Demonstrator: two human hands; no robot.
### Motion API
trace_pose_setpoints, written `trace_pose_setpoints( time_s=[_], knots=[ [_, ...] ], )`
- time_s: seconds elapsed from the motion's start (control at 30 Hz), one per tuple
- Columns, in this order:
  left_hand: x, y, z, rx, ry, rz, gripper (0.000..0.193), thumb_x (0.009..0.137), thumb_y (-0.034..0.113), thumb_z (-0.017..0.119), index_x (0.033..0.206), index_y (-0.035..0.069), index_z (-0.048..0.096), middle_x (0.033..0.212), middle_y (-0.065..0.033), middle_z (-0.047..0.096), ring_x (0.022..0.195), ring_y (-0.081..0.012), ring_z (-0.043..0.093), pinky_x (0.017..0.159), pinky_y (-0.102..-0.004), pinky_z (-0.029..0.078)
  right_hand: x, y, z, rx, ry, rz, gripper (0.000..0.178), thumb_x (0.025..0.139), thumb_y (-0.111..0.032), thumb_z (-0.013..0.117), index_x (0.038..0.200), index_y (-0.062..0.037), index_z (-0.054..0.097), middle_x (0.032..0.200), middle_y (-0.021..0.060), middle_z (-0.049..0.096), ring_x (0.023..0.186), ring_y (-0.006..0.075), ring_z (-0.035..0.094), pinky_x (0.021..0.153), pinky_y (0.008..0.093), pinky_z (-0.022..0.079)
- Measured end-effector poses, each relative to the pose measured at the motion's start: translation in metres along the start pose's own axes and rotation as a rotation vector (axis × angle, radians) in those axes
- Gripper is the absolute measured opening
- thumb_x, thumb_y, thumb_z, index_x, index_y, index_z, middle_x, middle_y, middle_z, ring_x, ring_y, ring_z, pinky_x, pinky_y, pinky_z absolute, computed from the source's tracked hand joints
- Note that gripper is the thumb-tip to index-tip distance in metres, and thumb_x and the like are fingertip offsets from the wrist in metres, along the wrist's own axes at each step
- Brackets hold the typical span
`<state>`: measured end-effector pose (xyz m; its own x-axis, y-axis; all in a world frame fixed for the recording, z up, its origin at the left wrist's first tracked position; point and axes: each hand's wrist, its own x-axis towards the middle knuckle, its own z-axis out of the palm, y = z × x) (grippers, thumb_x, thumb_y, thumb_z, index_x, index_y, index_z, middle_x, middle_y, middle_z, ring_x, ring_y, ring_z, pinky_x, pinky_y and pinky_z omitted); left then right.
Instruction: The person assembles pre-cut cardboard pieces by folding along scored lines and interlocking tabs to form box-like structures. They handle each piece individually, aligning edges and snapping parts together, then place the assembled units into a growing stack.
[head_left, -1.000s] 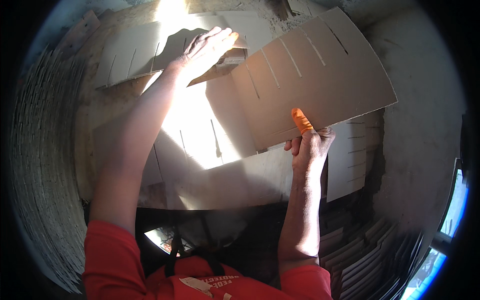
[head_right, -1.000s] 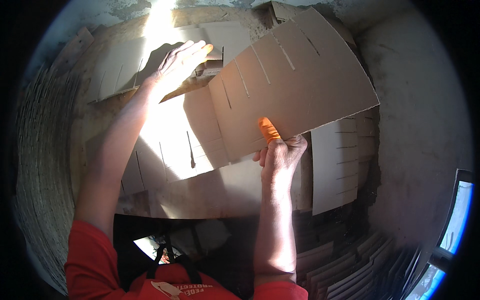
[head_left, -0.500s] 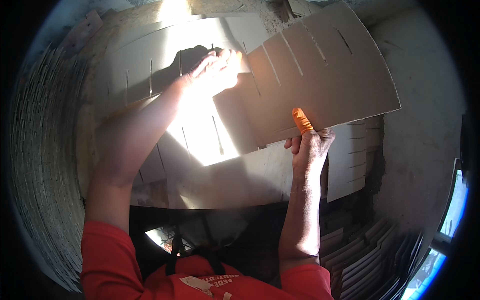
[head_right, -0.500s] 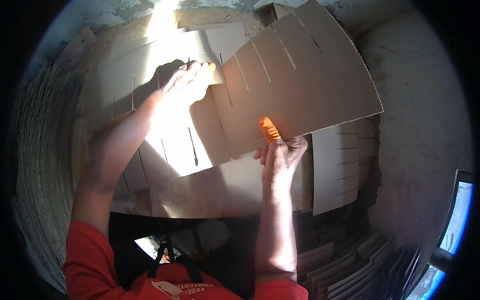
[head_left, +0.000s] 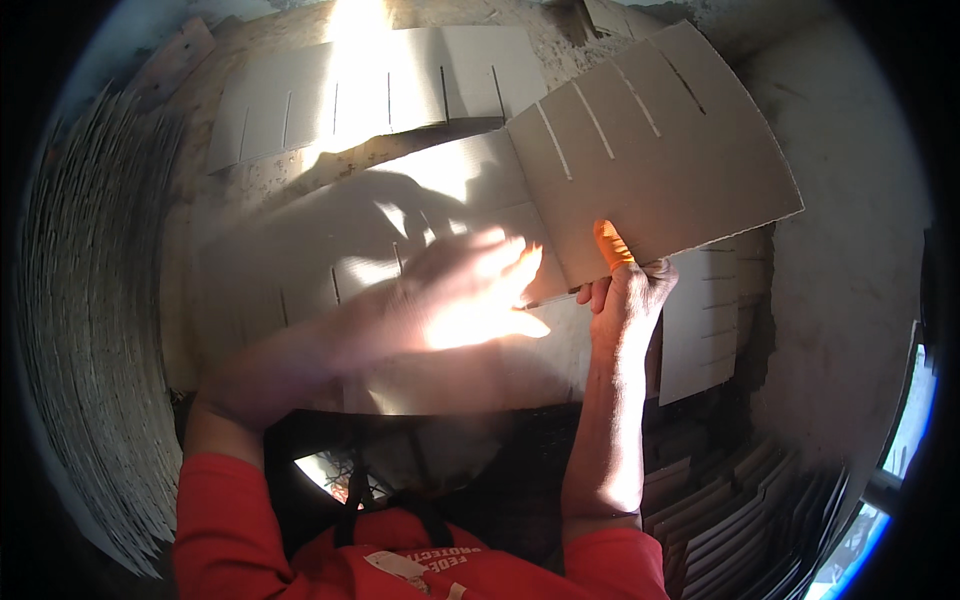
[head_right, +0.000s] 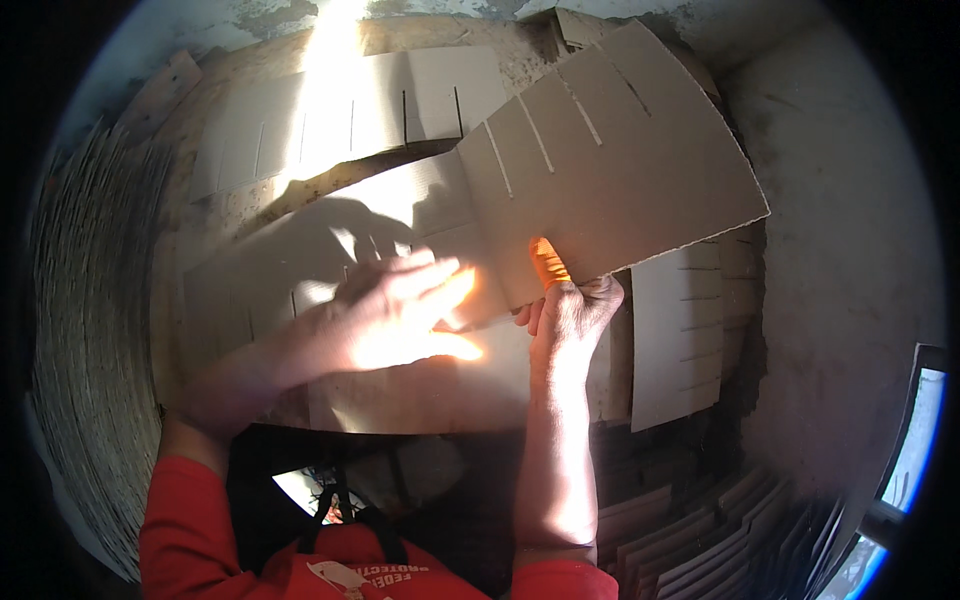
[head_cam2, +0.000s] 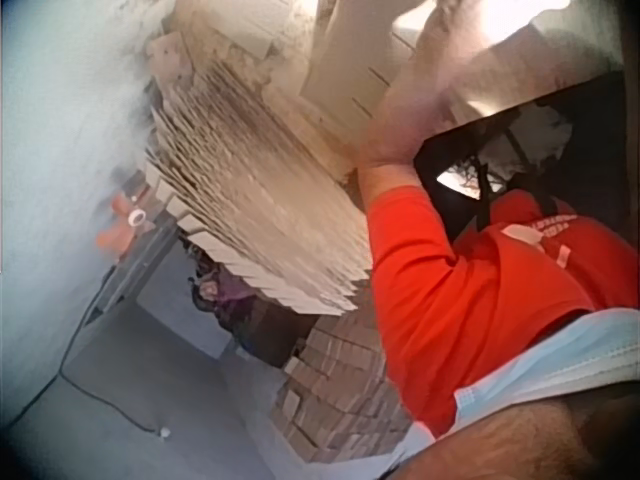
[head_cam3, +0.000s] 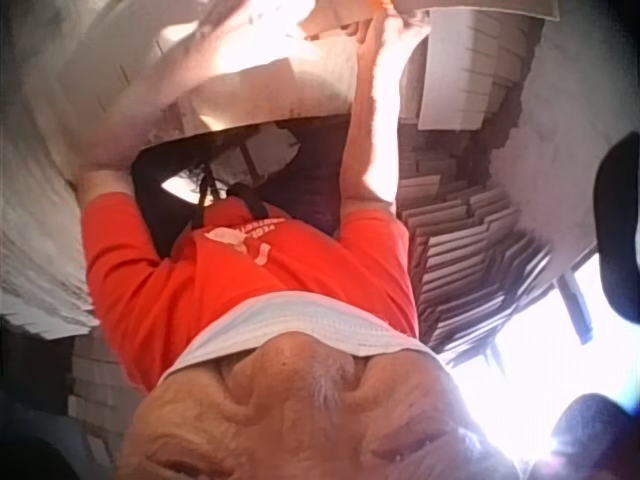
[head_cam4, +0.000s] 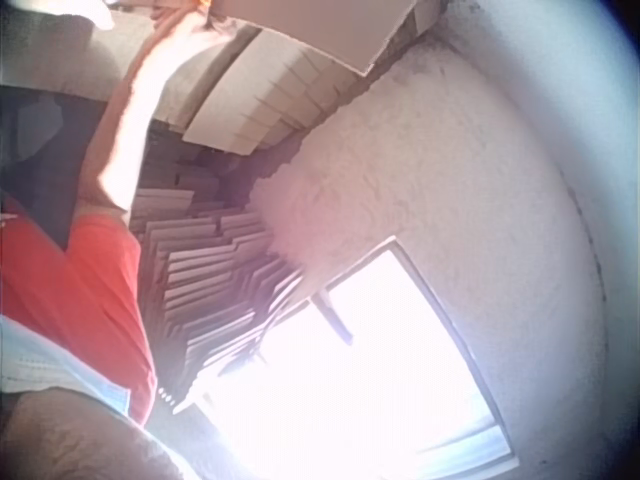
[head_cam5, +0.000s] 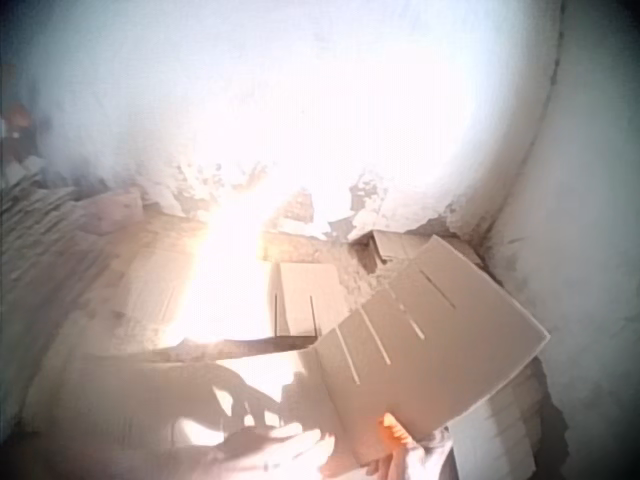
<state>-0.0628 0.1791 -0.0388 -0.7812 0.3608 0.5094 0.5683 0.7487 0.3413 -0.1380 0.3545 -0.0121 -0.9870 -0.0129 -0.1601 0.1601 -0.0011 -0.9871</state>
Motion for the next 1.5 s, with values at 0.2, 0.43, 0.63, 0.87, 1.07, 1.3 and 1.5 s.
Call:
trace_pose_setpoints(
  time_s=[0.2,0.43,0.63,0.87,1.07,1.3,1.5],
  knots=[
    [0.043,-0.126,-0.009,0.156,0.060,-0.765,0.044,0.083,0.036,0.072,0.103,-0.001,0.057,0.097,-0.0166,0.058,0.100,-0.0310,0.054,0.083,-0.0426,0.047,-0.002,-0.002,0.000,-0.034,0.034,0.006,0.009,0.085,0.002,0.060,0.077,-0.0009,0.060,0.057,0.0008,0.052,0.033,0.0065,0.035,0.036,0.0262,0.040],
    [0.023,-0.199,0.026,0.160,-0.068,-0.479,0.021,0.088,0.012,0.055,0.104,-0.002,0.058,0.109,-0.0171,0.059,0.111,-0.0318,0.053,0.099,-0.0444,0.046,0.000,0.007,-0.008,-0.017,-0.072,-0.094,0.010,0.086,0.001,0.060,0.076,-0.0010,0.059,0.060,0.0023,0.054,0.033,0.0072,0.036,0.035,0.0263,0.042],
    [0.052,-0.182,0.005,0.038,-0.066,-0.838,0.026,0.094,0.020,0.043,0.096,0.002,0.062,0.096,-0.0147,0.064,0.099,-0.0297,0.061,0.087,-0.0410,0.049,-0.001,0.004,-0.009,-0.030,-0.068,-0.083,0.024,0.078,0.005,0.037,0.077,0.0011,0.060,0.060,0.0049,0.054,0.033,0.0079,0.038,0.036,0.0273,0.046],
    [0.053,-0.195,0.002,0.207,-0.092,-0.594,0.017,0.093,0.014,0.048,0.101,0.003,0.059,0.100,-0.0105,0.061,0.101,-0.0274,0.060,0.086,-0.0389,0.053,-0.003,-0.004,-0.003,-0.031,-0.051,-0.082,0.019,0.084,0.005,0.048,0.074,0.0020,0.063,0.047,0.0002,0.046,0.034,0.0064,0.039,0.038,0.0249,0.042],
    [0.066,-0.171,-0.016,0.408,0.038,-0.236,0.015,0.089,0.008,0.055,0.102,0.003,0.059,0.101,-0.0085,0.059,0.096,-0.0247,0.058,0.084,-0.0355,0.053,-0.002,-0.003,-0.006,-0.003,-0.079,-0.089,0.014,0.086,0.003,0.057,0.085,0.0000,0.071,0.049,0.0006,0.052,0.035,0.0060,0.042,0.037,0.0238,0.040],
    [0.065,-0.158,-0.014,0.763,-0.162,-0.071,0.021,0.080,0.003,0.058,0.101,0.000,0.061,0.110,-0.0127,0.059,0.099,-0.0250,0.058,0.083,-0.0367,0.054,-0.001,-0.001,-0.007,-0.033,-0.092,-0.093,0.016,0.087,0.001,0.058,0.089,-0.0015,0.074,0.050,0.0009,0.054,0.036,0.0065,0.045,0.038,0.0238,0.040],
    [0.058,-0.163,-0.008,0.675,-0.099,-0.069,0.025,0.078,0.008,0.061,0.102,0.000,0.062,0.109,-0.0145,0.058,0.098,-0.0268,0.059,0.083,-0.0398,0.054,0.000,0.000,-0.009,-0.043,-0.132,-0.101,0.020,0.088,0.001,0.054,0.088,-0.0018,0.074,0.049,-0.0003,0.052,0.036,0.0066,0.045,0.040,0.0243,0.040]
  ],
)
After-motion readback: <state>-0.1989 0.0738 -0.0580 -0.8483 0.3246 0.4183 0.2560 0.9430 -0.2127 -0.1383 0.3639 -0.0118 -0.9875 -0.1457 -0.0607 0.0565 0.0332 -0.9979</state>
